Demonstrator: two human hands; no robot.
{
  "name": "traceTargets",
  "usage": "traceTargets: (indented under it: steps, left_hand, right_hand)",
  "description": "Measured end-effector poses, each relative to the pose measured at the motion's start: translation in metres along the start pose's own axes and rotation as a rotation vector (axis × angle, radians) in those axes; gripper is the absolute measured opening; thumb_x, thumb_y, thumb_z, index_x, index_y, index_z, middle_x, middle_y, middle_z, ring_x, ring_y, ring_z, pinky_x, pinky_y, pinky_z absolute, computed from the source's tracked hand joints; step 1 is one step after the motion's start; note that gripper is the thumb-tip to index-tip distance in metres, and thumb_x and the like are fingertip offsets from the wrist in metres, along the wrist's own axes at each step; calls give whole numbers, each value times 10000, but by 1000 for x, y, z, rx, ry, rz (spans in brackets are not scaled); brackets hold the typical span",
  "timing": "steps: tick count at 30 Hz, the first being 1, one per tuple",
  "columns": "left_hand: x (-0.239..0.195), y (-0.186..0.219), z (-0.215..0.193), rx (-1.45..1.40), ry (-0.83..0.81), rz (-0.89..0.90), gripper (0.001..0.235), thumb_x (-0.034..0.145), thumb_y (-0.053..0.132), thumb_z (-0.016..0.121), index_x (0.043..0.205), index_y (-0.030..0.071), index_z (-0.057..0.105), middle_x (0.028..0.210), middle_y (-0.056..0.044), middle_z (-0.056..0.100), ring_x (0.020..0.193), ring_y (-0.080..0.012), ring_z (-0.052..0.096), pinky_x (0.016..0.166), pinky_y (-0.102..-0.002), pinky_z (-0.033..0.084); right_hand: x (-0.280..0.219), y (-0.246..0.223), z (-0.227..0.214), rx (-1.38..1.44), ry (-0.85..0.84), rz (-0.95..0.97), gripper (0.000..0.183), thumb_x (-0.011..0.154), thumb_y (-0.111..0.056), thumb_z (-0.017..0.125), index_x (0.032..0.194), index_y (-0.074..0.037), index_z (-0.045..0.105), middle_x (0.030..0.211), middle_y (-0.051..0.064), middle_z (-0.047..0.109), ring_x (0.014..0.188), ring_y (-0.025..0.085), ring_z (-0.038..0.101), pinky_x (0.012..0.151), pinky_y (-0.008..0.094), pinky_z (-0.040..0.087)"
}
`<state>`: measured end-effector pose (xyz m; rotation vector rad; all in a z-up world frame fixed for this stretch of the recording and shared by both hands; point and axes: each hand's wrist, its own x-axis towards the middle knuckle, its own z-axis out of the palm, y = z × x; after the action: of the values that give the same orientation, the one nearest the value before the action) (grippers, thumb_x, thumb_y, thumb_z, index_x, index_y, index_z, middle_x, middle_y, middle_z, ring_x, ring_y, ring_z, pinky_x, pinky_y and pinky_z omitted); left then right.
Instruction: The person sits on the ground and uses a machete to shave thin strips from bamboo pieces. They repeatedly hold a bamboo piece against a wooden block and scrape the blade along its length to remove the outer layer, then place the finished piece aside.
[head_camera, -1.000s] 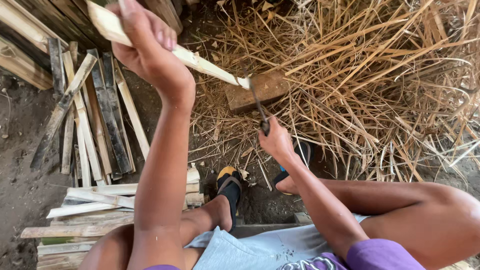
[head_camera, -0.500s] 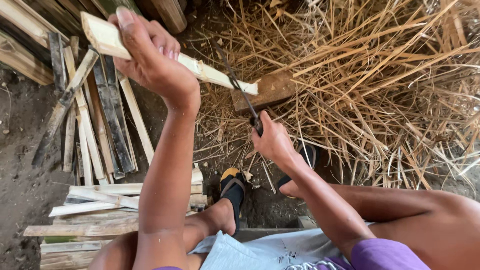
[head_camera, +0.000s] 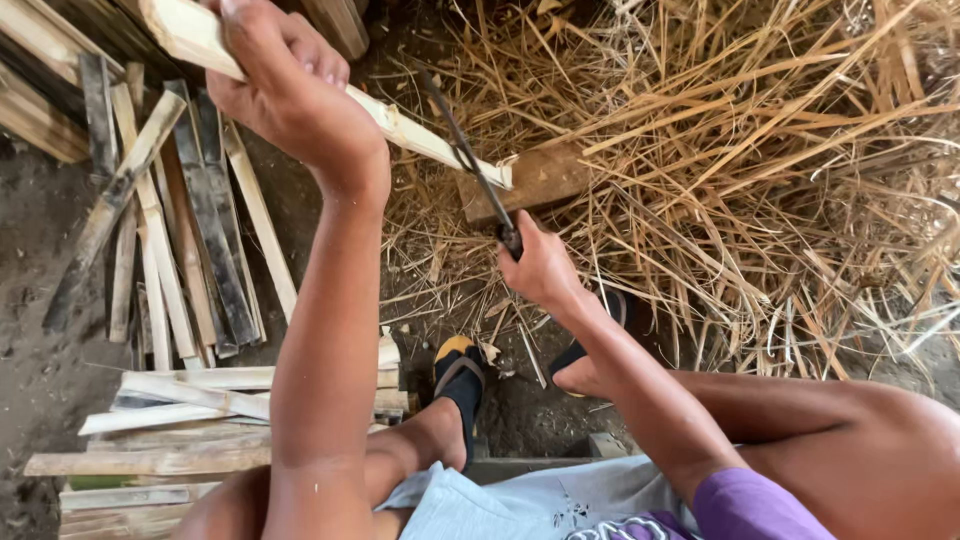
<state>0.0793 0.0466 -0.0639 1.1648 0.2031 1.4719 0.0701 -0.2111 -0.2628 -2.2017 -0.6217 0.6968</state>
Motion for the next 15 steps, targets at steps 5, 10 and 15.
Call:
traceTargets:
  steps: [5,10,15]
  left_hand:
    - [3,-6,17,-88,-110,84,335,1120,186,505,804,71,500,599,-26,410,422,-99,346,359,-272,279]
    - [9,-6,32,-131,-110,225,373,1110,162,507,753,86,431,547,-1,350,380,-90,272,333,-249,202]
    - [-4,-31,20,-83,-33,145,369,1116,169,489,761,85,437,562,-3,353,392,-96,283,351,-245,224]
  right_hand:
    - [22,-9,15,0,190,-175,324,925,-188,653,1147,12,527,701,116,653,534,249,659,480,399,540]
    - [50,17,19,-158,13,171,541,933,-226,698,1333,33,442,681,164,643,559,337,654,515,472,500]
    - [11,30,16,5,150,-141,378,948,-221,689,1221,-5,542,760,176,686,618,302,671,570,449,532]
